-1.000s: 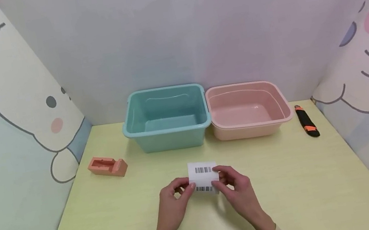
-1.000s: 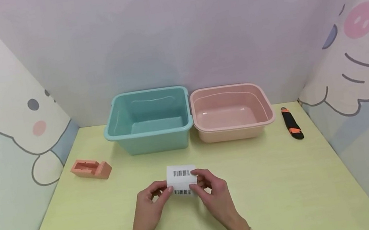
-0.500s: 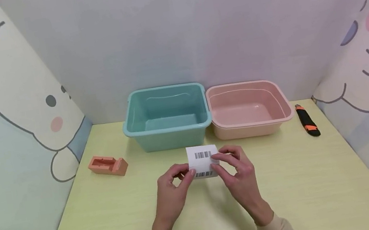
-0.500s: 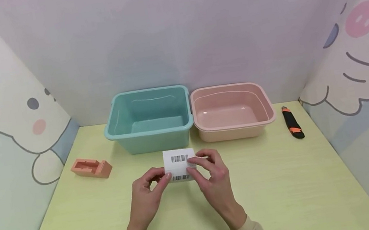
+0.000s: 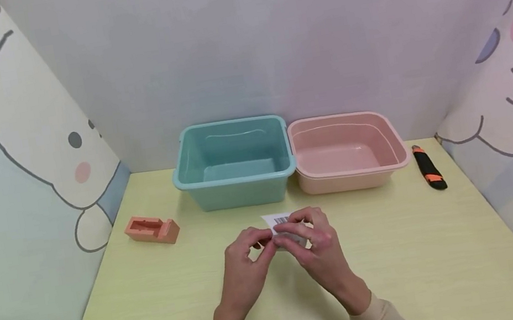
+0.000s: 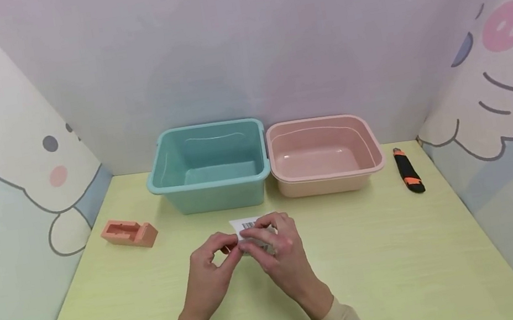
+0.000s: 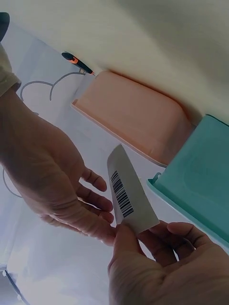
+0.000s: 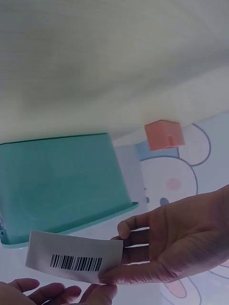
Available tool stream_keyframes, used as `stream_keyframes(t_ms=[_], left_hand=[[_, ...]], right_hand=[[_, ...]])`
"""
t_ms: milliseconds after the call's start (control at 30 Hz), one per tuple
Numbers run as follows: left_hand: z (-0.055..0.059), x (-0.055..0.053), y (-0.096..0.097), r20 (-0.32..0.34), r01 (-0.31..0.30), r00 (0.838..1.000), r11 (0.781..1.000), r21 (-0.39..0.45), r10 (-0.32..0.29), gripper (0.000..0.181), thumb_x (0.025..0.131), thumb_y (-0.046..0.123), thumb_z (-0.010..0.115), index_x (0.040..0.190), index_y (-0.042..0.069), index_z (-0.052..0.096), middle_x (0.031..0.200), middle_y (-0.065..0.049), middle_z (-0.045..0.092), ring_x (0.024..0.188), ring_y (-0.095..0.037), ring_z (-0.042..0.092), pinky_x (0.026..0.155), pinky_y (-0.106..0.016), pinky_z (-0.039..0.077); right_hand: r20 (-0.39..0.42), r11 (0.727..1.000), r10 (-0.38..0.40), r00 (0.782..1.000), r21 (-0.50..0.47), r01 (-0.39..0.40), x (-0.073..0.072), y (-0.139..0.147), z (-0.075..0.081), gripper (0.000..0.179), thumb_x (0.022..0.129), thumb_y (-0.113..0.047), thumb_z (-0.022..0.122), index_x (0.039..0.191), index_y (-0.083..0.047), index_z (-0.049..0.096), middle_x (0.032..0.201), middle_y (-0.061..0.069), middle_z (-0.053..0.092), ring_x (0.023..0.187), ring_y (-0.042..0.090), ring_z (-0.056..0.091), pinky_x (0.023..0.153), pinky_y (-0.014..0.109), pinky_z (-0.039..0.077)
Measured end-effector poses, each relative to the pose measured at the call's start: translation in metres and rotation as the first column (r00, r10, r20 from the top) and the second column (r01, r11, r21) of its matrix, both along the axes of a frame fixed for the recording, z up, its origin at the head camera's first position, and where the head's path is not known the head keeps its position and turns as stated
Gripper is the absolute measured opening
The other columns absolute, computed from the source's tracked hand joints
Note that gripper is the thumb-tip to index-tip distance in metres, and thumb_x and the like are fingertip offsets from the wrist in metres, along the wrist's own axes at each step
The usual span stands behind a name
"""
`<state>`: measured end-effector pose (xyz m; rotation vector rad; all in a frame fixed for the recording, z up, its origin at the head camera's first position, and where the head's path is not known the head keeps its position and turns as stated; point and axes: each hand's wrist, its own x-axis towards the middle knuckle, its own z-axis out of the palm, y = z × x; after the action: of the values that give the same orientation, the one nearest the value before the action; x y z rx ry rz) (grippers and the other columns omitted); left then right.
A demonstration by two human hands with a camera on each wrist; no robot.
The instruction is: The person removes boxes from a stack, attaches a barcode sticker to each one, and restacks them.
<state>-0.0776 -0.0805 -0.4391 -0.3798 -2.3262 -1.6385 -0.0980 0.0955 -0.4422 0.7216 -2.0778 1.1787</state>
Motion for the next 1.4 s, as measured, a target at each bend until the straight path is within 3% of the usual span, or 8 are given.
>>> stream_keyframes(t_ms=[167,367,533,667,1067,1400], left_hand=[[0.001,0.001,-0.001,-0.025,-0.001,1.000,1.000,-0.023,0.000,0.012,0.092,0.008,0.083,0.100,0.016,0.081,0.091,0.016,0.070,0.090,-0.010,0.064,0.077,-0.027,0.055],[-0.001,0.002,0.000,-0.024,0.027,0.999,1.000,0.005,-0.027,0.013,0.092,0.008,0.083,0.101,0.017,0.081,0.092,0.014,0.071,0.091,-0.011,0.065,0.078,-0.029,0.056],[-0.005,0.004,0.002,0.072,0.020,0.997,0.998,0.056,-0.024,0.011,0.094,0.013,0.081,0.103,0.019,0.082,0.091,0.014,0.071,0.088,-0.014,0.064,0.078,-0.030,0.055],[-0.014,0.006,0.000,0.173,-0.018,0.985,0.994,0.112,-0.002,0.010,0.095,0.017,0.081,0.104,0.022,0.082,0.089,0.011,0.070,0.086,-0.018,0.062,0.078,-0.028,0.052],[-0.038,0.006,-0.002,0.264,-0.098,0.963,0.983,0.158,0.053,0.004,0.095,0.018,0.081,0.099,0.016,0.080,0.086,0.003,0.070,0.078,-0.016,0.059,0.068,-0.027,0.049],[-0.053,0.002,-0.001,0.305,-0.128,0.950,0.978,0.167,0.072,0.008,0.095,0.019,0.081,0.096,0.011,0.079,0.085,-0.001,0.070,0.077,-0.016,0.057,0.067,-0.025,0.047]], right_hand=[[0.065,1.000,0.011,0.998,-0.022,-0.009,0.001,-0.002,0.000,0.024,0.074,-0.004,0.094,0.096,-0.009,0.085,0.098,0.005,0.066,0.098,0.024,0.063,0.078,0.030,0.053],[0.146,0.992,0.044,0.988,-0.125,-0.026,0.003,-0.002,-0.001,0.019,0.078,0.003,0.089,0.092,-0.009,0.084,0.093,0.001,0.066,0.092,0.021,0.065,0.078,0.021,0.052],[0.220,0.984,0.058,0.974,-0.177,-0.018,0.003,0.000,-0.003,0.014,0.085,0.002,0.085,0.093,-0.010,0.083,0.092,-0.001,0.067,0.088,0.018,0.066,0.076,0.024,0.053],[0.282,0.981,0.035,0.959,-0.192,0.021,0.002,0.004,-0.002,0.013,0.089,0.000,0.082,0.093,-0.013,0.082,0.092,-0.003,0.066,0.087,0.014,0.065,0.079,0.024,0.054],[0.245,0.965,-0.109,0.963,-0.208,0.162,-0.007,0.022,0.004,0.015,0.087,0.003,0.082,0.089,-0.012,0.080,0.089,0.002,0.070,0.086,0.011,0.062,0.081,0.022,0.049],[0.256,0.941,-0.164,0.953,-0.250,0.229,-0.013,0.035,0.007,0.010,0.089,0.005,0.079,0.087,-0.004,0.079,0.086,0.006,0.069,0.084,0.009,0.060,0.080,0.019,0.048]])
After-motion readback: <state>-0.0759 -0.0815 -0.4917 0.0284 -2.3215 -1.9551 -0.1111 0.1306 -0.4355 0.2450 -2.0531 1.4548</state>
